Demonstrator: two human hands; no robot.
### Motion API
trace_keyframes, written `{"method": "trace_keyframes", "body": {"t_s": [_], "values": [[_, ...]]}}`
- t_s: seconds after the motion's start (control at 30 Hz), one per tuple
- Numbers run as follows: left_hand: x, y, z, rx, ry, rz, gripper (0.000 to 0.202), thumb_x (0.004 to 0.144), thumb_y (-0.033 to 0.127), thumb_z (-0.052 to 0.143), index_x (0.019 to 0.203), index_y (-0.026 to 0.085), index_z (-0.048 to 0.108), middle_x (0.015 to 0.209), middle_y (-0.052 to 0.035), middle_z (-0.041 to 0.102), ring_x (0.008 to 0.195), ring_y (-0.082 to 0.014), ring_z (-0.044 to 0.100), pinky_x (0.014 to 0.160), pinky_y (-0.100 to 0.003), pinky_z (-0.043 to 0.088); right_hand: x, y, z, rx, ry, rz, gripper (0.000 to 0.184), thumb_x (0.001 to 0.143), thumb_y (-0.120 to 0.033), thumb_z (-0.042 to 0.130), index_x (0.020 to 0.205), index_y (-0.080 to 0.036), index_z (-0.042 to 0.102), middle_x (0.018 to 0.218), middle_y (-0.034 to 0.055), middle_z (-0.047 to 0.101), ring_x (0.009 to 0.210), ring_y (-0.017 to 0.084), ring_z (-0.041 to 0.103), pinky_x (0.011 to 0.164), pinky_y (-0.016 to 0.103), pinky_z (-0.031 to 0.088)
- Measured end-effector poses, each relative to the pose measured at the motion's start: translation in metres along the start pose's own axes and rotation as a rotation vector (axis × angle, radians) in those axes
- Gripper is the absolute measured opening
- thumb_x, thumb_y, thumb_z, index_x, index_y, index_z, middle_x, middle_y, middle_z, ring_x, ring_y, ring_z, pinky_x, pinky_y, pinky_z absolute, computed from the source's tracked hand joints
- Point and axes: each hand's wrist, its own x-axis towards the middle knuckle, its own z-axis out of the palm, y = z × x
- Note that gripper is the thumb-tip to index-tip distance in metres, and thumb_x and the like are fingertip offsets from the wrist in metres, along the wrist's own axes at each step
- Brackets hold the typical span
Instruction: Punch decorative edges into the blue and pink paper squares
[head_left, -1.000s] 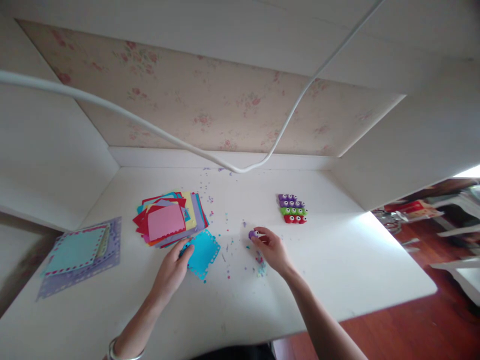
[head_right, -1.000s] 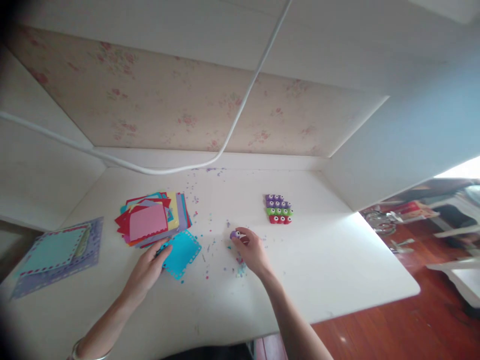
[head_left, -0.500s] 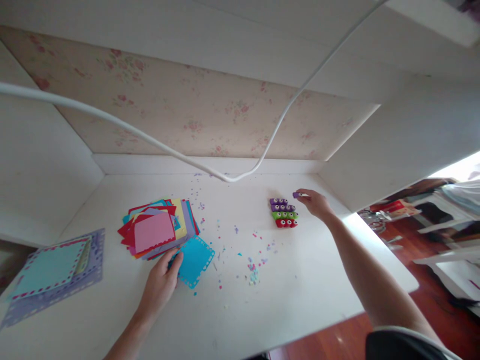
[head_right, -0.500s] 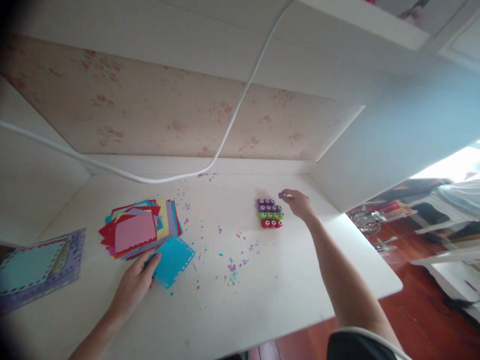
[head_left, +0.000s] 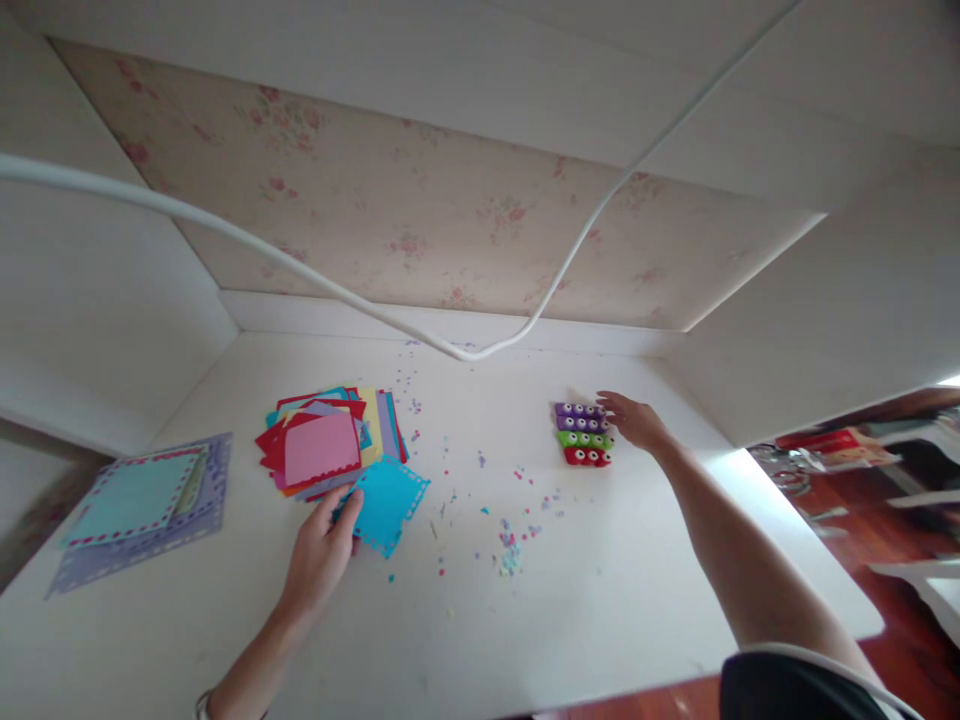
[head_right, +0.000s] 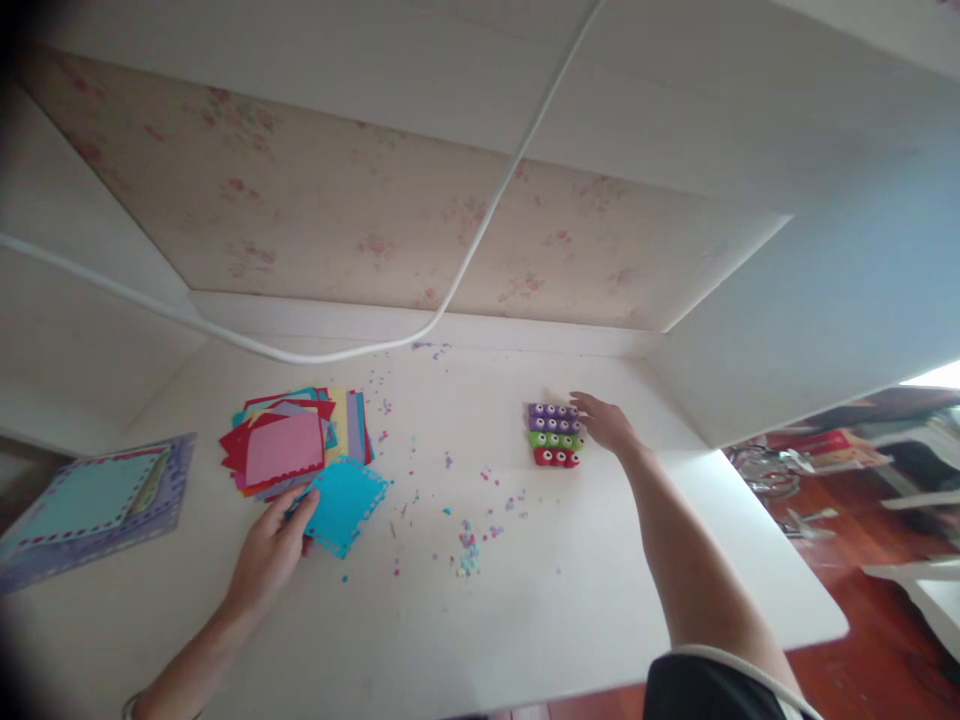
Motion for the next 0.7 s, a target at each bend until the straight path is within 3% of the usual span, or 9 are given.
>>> {"method": "trace_keyframes", "body": {"t_s": [0.07, 0.13, 0.23, 0.33, 0.47, 0.53, 0.6, 0.7], "values": [[0.000, 0.001, -0.002, -0.144, 0.030, -0.047, 0.046, 0.074, 0.059, 0.063, 0.099, 0.020, 0.064, 0.052, 0.0044, 0.057, 0.042, -0.0140, 0.051, 0.041, -0.024, 0.039, -0.006, -0.010, 0.000, 0.055, 0.058, 0.049, 0.041, 0.080, -0.019, 0.056, 0.120, -0.023, 0.064, 0.105, 0.0061, 0.074, 0.091, 0.021, 0.070, 0.082, 0.034, 0.053], [0.000, 0.003, -0.005, -0.338, 0.047, -0.065, 0.041, 0.073, 0.054, 0.067, 0.094, 0.020, 0.062, 0.058, 0.0047, 0.058, 0.043, -0.0114, 0.050, 0.041, -0.022, 0.039, -0.018, -0.030, 0.000, 0.184, 0.196, 0.118, 0.037, 0.084, -0.025, 0.054, 0.119, -0.020, 0.064, 0.104, 0.0089, 0.074, 0.093, 0.023, 0.070, 0.087, 0.039, 0.052], [0.001, 0.005, -0.008, -0.567, 0.060, -0.083, 0.032, 0.070, 0.045, 0.072, 0.083, 0.020, 0.058, 0.062, 0.0054, 0.056, 0.044, -0.0090, 0.048, 0.039, -0.021, 0.038, -0.052, -0.088, 0.001, 0.520, 0.352, 0.219, 0.033, 0.082, -0.037, 0.060, 0.108, -0.019, 0.067, 0.098, 0.0100, 0.073, 0.090, 0.024, 0.068, 0.086, 0.040, 0.052], [0.002, 0.007, -0.012, -0.661, 0.103, -0.104, 0.029, 0.070, 0.040, 0.073, 0.084, 0.021, 0.056, 0.063, 0.0065, 0.055, 0.045, -0.0085, 0.048, 0.039, -0.020, 0.038, -0.107, -0.174, 0.014, 0.911, 0.187, 0.218, 0.028, 0.080, -0.041, 0.065, 0.100, -0.021, 0.068, 0.097, 0.0078, 0.072, 0.088, 0.022, 0.067, 0.084, 0.040, 0.053], [0.005, 0.010, -0.021, -0.678, 0.159, -0.083, 0.026, 0.075, 0.040, 0.069, 0.083, 0.022, 0.051, 0.064, 0.0077, 0.054, 0.044, -0.0079, 0.048, 0.040, -0.020, 0.040, -0.183, -0.295, 0.051, 1.256, -0.330, 0.107, 0.026, 0.089, -0.039, 0.059, 0.110, -0.025, 0.067, 0.110, 0.0064, 0.070, 0.102, 0.021, 0.065, 0.090, 0.040, 0.052], [0.008, 0.010, -0.028, -0.642, 0.167, -0.060, 0.025, 0.078, 0.041, 0.066, 0.085, 0.022, 0.052, 0.066, 0.0071, 0.056, 0.044, -0.0077, 0.048, 0.041, -0.020, 0.040, -0.207, -0.342, 0.072, 1.325, -0.512, 0.101, 0.032, 0.090, -0.040, 0.057, 0.118, -0.026, 0.064, 0.117, 0.0069, 0.068, 0.109, 0.023, 0.063, 0.093, 0.043, 0.051], [0.012, 0.009, -0.036, -0.596, 0.178, -0.045, 0.025, 0.078, 0.042, 0.065, 0.086, 0.022, 0.053, 0.068, 0.0065, 0.057, 0.045, -0.0077, 0.048, 0.041, -0.020, 0.040, -0.220, -0.374, 0.088, 1.293, -0.537, 0.080, 0.036, 0.092, -0.041, 0.053, 0.124, -0.026, 0.062, 0.124, 0.0061, 0.066, 0.116, 0.024, 0.060, 0.099, 0.046, 0.048], [0.016, 0.003, -0.048, -0.561, 0.203, -0.059, 0.027, 0.076, 0.044, 0.066, 0.087, 0.022, 0.055, 0.070, 0.0062, 0.058, 0.046, -0.0079, 0.048, 0.042, -0.020, 0.041, -0.220, -0.392, 0.099, 1.190, -0.514, 0.026, 0.038, 0.094, -0.041, 0.048, 0.128, -0.027, 0.059, 0.131, 0.0043, 0.061, 0.122, 0.025, 0.056, 0.105, 0.048, 0.043]]}}
